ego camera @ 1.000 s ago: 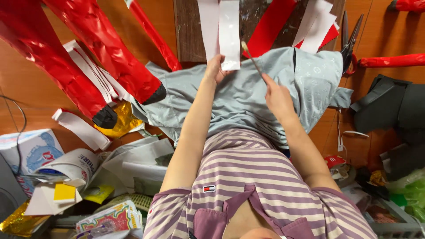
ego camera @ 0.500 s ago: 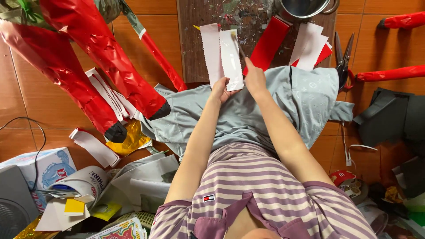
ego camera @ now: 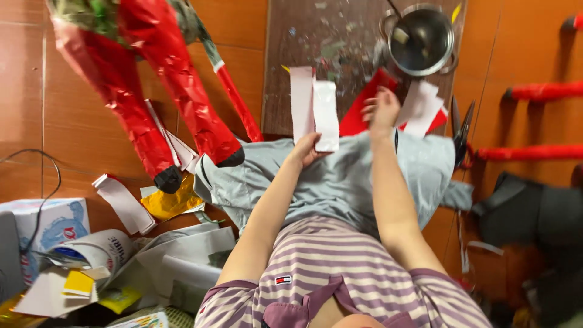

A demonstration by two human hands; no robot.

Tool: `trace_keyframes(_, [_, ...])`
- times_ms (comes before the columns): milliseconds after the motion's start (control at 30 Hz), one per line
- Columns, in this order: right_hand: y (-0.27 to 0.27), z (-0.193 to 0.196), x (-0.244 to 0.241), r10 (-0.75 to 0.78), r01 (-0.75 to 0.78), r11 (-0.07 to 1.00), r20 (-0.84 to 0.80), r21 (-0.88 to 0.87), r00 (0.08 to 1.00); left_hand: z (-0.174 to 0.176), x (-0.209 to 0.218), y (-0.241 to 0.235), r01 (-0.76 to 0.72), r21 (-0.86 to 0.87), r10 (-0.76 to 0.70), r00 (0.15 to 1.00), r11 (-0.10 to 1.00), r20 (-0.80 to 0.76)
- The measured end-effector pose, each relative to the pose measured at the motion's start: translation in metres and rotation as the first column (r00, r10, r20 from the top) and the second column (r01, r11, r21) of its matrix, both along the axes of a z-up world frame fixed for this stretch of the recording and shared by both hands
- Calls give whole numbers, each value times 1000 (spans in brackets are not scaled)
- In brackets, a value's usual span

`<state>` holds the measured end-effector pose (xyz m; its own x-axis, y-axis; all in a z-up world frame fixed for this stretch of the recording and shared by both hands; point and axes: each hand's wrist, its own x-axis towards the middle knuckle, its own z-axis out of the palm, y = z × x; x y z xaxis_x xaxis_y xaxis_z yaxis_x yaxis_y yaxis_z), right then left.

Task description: Applying red paper strips onto a bamboo frame using a brush and adhesive to assemble a craft object.

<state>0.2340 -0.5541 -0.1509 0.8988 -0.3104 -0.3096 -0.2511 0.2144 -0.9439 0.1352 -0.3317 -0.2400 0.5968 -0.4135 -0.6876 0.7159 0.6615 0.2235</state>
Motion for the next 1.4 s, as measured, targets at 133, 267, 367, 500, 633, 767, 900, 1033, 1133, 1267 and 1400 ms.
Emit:
trace_keyframes(133, [-99, -49, 56, -68, 171, 674, -170, 719, 983, 22, -2, -5, -56, -42, 56, 998, 998, 2])
trace_keyframes(267, [-118, -53, 2, -178, 169, 520, -87, 837, 980, 65, 1, 2, -131, -54, 134, 990, 990, 41])
trace_keyframes(367, [-7, 48, -26, 521, -525, 848, 289, -68, 803, 78, 13, 6, -142, -100, 151, 984, 985, 99])
trace_keyframes(500, [52, 114, -68, 711, -489, 678, 321, -549, 626, 94, 12, 14, -48, -1, 47, 975, 999, 218])
trace_keyframes(633, [64, 143, -60, 563, -530, 826, 336, -192, 755, 170, 7, 26, -164, 335, -20, 875, 928, 483])
trace_keyframes(767, [84, 174, -63, 667, -627, 742, 346, -237, 659, 298, -22, 54, -624, 553, -235, 520, 551, 821])
trace_keyframes(900, [110, 207, -69, 751, -794, 604, 385, -72, 536, 341, -42, 77, -787, 593, -550, 422, 172, 720])
trace_keyframes(1033, [144, 221, -57, 889, -782, 458, 190, -423, 418, 401, -63, 129, -875, 455, -410, 358, 167, 839])
trace_keyframes(1133, [153, 194, -18, 891, -816, 452, 237, -360, 388, 387, -67, 185, -907, 409, -171, 389, 100, 905])
trace_keyframes(1267, [198, 199, 45, 842, -870, 443, 436, -219, 318, 390, -65, 272, -891, 349, 131, 398, 290, 908])
trace_keyframes(1400, [289, 269, 73, 754, -831, 556, 426, -7, 501, 402, -21, 335, -917, 305, 232, 365, 259, 901])
